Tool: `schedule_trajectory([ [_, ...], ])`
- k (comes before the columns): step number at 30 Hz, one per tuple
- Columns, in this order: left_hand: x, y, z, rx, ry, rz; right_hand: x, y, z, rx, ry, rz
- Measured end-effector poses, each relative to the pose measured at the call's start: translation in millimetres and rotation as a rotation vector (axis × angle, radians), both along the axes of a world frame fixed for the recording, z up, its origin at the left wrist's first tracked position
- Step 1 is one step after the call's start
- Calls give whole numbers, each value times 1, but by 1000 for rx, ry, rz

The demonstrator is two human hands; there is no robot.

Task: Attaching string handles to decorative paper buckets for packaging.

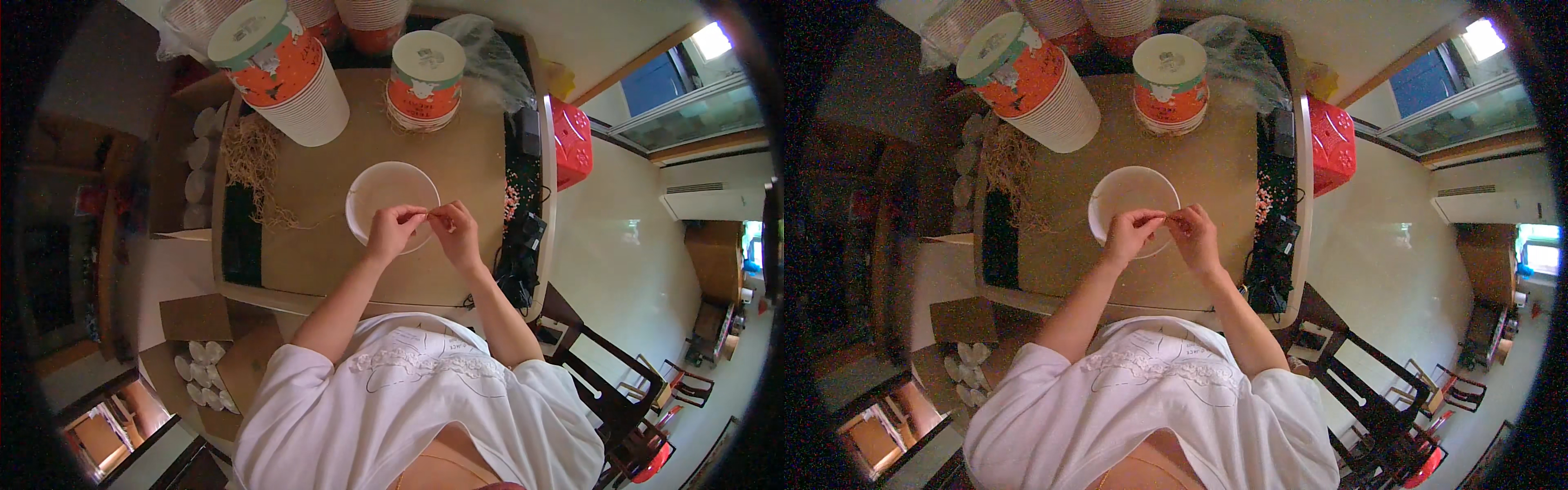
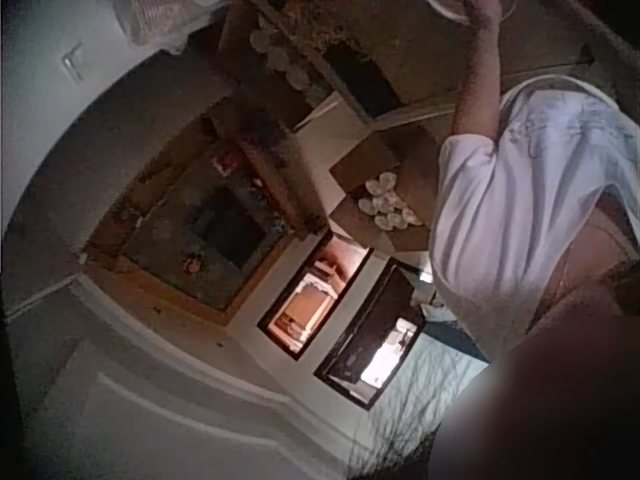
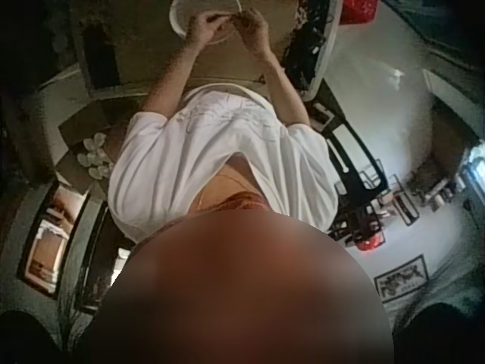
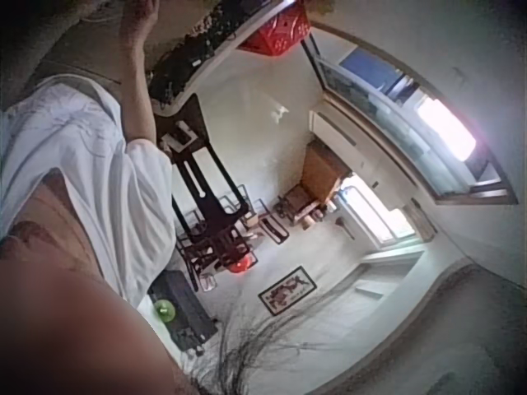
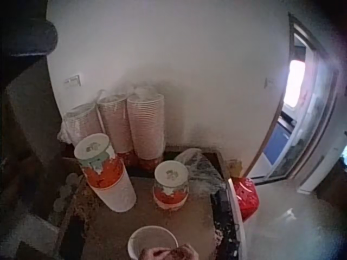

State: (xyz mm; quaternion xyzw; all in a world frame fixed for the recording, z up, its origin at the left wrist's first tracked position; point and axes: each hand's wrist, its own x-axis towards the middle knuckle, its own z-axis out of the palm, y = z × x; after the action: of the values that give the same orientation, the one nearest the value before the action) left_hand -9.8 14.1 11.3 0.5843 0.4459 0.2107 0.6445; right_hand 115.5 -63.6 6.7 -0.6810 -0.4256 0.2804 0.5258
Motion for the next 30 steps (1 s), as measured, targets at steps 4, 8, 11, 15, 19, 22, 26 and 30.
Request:
schedule_trajectory([
  [4, 1, -1, 0, 197, 88, -31, 0, -1, -1, -16, -32, 16],
  [8, -1, 0, -7, 267, 95, 19, -5, 0, 11, -95, -89, 41],
  [11, 1, 0, -1, 280, 114, 5, -4, -1, 1, -18, -8, 67],
  [15, 1, 1, 4, 285, 66, 34, -4, 1, -1, -50, -116, 75],
  [19, -2, 0, -5, 340, 46, 25, -6, 2, -1, -13, -169, 68],
  [22, -1, 0, -8, 309, 30, 52, -10, 2, 1, -36, -173, 48],
  [26, 1, 1, -5, 317, 45, 38, -9, 0, -7, -26, -177, 17],
  [30, 3, 3, -12, 314, -1, 93, -7, -2, -10, -32, -166, 25],
])
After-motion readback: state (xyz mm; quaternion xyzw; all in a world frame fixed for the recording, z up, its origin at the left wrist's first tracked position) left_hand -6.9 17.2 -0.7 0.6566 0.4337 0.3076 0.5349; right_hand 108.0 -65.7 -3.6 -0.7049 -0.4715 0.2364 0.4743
